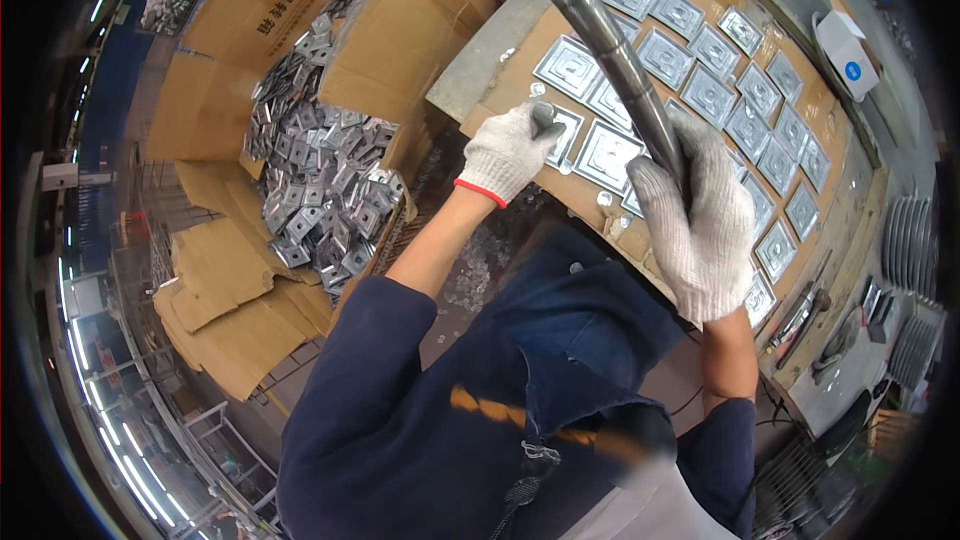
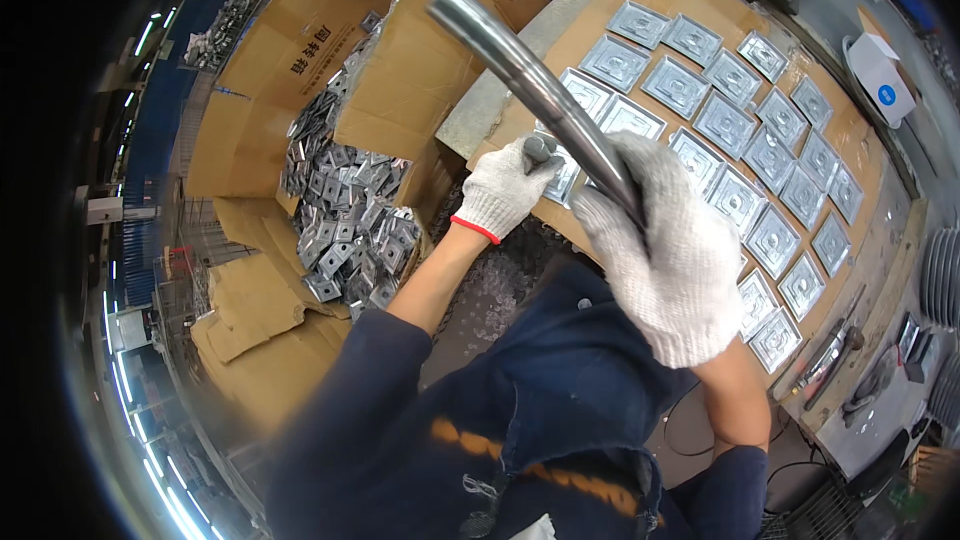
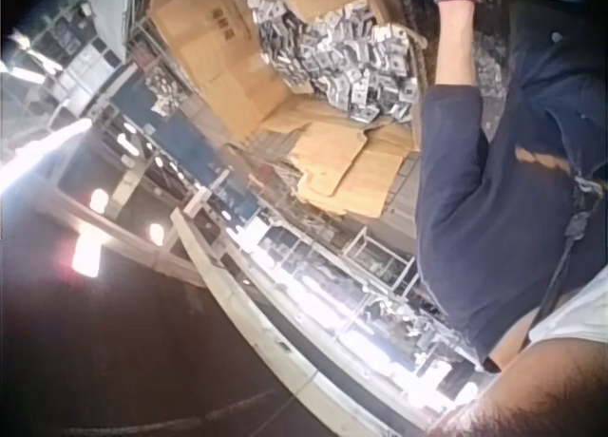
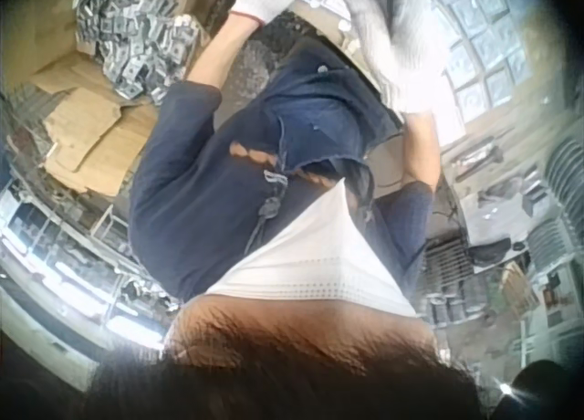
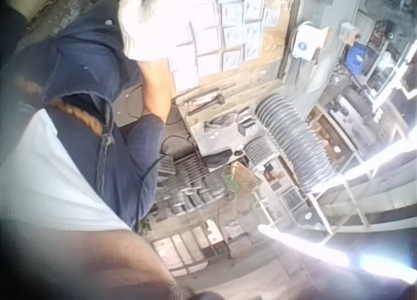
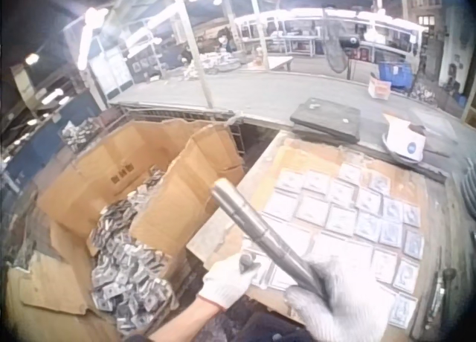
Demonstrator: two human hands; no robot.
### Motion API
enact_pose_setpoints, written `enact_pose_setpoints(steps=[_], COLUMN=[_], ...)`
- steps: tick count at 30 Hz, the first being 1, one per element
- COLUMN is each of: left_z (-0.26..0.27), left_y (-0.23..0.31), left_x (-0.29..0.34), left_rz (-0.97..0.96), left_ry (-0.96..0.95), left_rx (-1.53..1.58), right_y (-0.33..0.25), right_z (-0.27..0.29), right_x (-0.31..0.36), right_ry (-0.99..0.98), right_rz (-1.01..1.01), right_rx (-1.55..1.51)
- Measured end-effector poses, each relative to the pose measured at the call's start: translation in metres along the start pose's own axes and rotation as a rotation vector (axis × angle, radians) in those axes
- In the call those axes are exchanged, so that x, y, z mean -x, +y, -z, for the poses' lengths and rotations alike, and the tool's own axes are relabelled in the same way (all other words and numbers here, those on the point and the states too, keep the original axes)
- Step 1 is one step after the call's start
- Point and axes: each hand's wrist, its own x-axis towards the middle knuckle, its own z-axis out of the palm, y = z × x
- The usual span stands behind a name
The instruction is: Using a hammer and a punch tool to modify the center holes of square metal plates on a workbench.
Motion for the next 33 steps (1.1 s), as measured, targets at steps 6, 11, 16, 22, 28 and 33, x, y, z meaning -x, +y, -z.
enact_pose_setpoints(steps=[6,11,16,22,28,33], left_z=[0.006,-0.007,-0.010,-0.004,0.016,0.024], left_y=[0.015,0.004,0.005,0.013,0.007,0.013], left_x=[-0.002,0.002,0.013,0.011,0.010,0.004], left_rz=[0.141,0.221,0.134,0.062,0.075,0.057], left_ry=[-0.072,-0.138,0.119,0.212,0.160,0.201], left_rx=[-0.041,-0.106,0.155,0.320,0.261,0.330], right_y=[0.045,0.047,0.023,0.056,0.096,0.080], right_z=[-0.058,-0.043,-0.008,-0.042,-0.087,-0.075], right_x=[-0.012,-0.009,0.017,0.072,0.093,0.067], right_ry=[-0.337,-0.353,-0.114,-0.187,-0.369,-0.160], right_rz=[-0.092,-0.210,-0.285,-0.461,-0.482,-0.468], right_rx=[0.496,0.345,0.069,0.068,0.262,0.020])
